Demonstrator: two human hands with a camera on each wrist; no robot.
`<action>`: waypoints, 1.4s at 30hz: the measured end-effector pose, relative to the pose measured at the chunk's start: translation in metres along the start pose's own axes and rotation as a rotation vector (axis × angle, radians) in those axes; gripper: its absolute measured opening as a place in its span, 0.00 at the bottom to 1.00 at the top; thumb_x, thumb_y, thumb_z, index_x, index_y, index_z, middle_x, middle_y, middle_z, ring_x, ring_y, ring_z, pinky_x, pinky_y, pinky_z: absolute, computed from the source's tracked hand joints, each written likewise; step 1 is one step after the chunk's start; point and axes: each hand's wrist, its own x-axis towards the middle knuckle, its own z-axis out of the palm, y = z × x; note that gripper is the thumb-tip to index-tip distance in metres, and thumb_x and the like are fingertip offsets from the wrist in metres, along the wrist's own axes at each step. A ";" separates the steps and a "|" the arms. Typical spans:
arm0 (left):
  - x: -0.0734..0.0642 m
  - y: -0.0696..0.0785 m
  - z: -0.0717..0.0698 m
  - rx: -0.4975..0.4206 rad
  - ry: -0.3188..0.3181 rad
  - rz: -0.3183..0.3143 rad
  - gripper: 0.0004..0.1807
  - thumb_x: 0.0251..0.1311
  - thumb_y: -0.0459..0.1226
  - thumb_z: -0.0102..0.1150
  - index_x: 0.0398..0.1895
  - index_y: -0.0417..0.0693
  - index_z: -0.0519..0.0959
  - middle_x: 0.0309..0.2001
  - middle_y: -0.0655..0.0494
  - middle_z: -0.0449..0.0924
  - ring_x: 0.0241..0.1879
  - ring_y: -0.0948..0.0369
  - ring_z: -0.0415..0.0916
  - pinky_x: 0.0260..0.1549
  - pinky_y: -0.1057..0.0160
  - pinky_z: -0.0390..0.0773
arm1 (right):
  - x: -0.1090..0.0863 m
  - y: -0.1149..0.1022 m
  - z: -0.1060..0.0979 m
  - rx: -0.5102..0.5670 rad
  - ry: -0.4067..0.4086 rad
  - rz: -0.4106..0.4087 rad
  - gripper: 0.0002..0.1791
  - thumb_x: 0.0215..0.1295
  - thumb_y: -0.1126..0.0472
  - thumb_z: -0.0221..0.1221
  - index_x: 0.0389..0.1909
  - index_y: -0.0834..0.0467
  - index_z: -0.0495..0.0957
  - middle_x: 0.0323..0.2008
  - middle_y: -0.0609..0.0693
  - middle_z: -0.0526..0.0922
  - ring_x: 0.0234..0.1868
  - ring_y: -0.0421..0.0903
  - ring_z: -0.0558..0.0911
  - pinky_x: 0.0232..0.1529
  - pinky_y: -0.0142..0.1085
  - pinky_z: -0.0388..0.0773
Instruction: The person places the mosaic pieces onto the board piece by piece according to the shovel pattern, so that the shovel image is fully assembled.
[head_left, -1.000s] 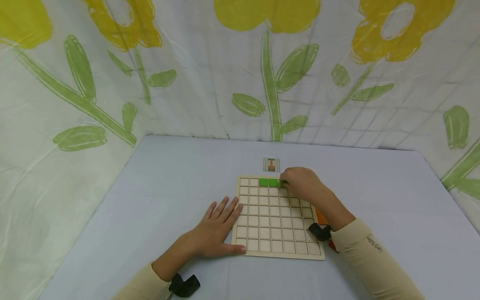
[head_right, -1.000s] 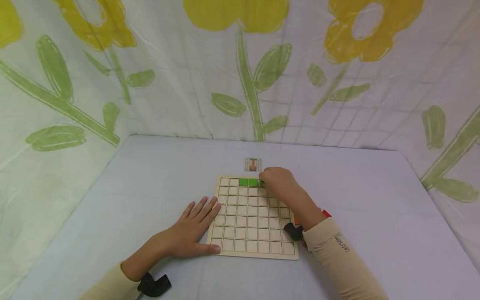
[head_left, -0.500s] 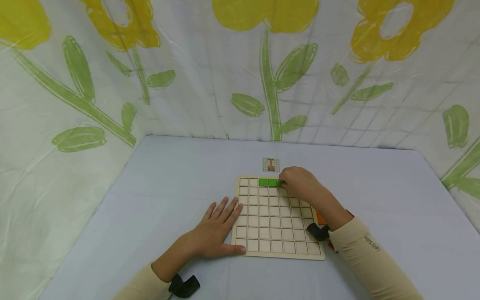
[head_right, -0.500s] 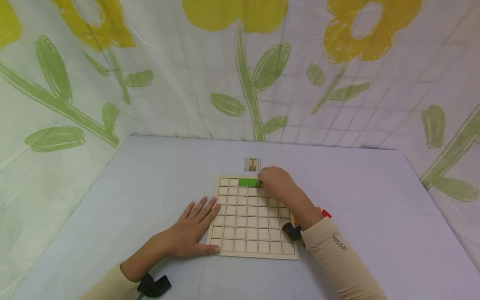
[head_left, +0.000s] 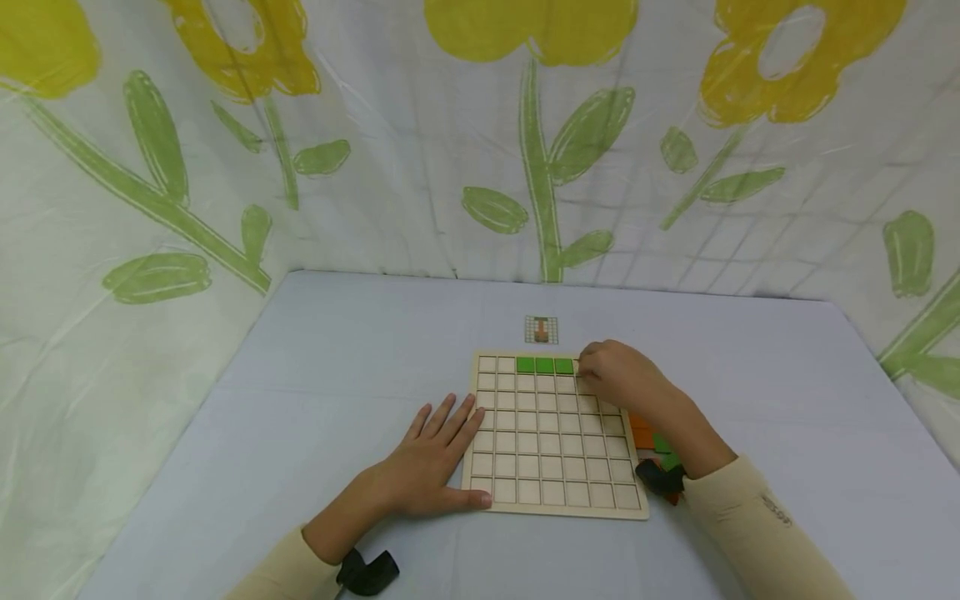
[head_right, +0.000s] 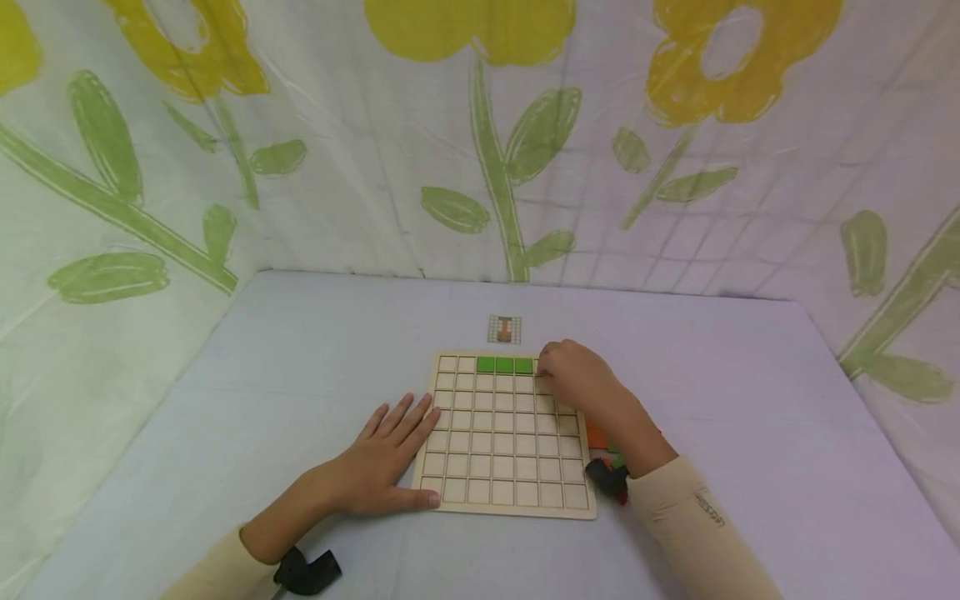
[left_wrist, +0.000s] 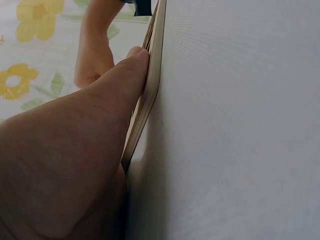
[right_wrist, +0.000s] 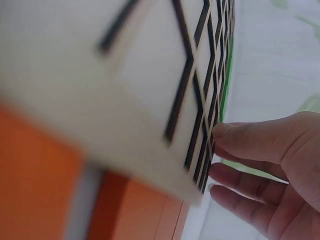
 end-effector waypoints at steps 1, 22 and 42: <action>0.000 0.000 0.000 0.000 -0.001 0.000 0.61 0.59 0.74 0.45 0.82 0.46 0.39 0.81 0.50 0.29 0.78 0.47 0.24 0.71 0.39 0.32 | -0.004 0.001 -0.001 0.002 -0.003 0.006 0.06 0.64 0.72 0.64 0.35 0.62 0.88 0.43 0.57 0.86 0.47 0.57 0.83 0.48 0.48 0.80; 0.000 -0.002 0.001 -0.011 0.001 0.006 0.60 0.60 0.75 0.44 0.82 0.47 0.39 0.81 0.51 0.27 0.78 0.47 0.24 0.71 0.40 0.31 | -0.077 0.017 -0.014 -0.081 -0.012 0.119 0.05 0.59 0.68 0.70 0.36 0.61 0.88 0.37 0.48 0.86 0.40 0.51 0.84 0.43 0.47 0.82; 0.000 0.000 -0.001 -0.015 0.000 0.000 0.60 0.59 0.74 0.45 0.82 0.47 0.40 0.81 0.51 0.28 0.78 0.47 0.24 0.71 0.40 0.32 | -0.072 0.015 -0.011 -0.124 0.035 0.135 0.03 0.58 0.69 0.70 0.34 0.60 0.88 0.35 0.50 0.86 0.37 0.52 0.84 0.39 0.46 0.82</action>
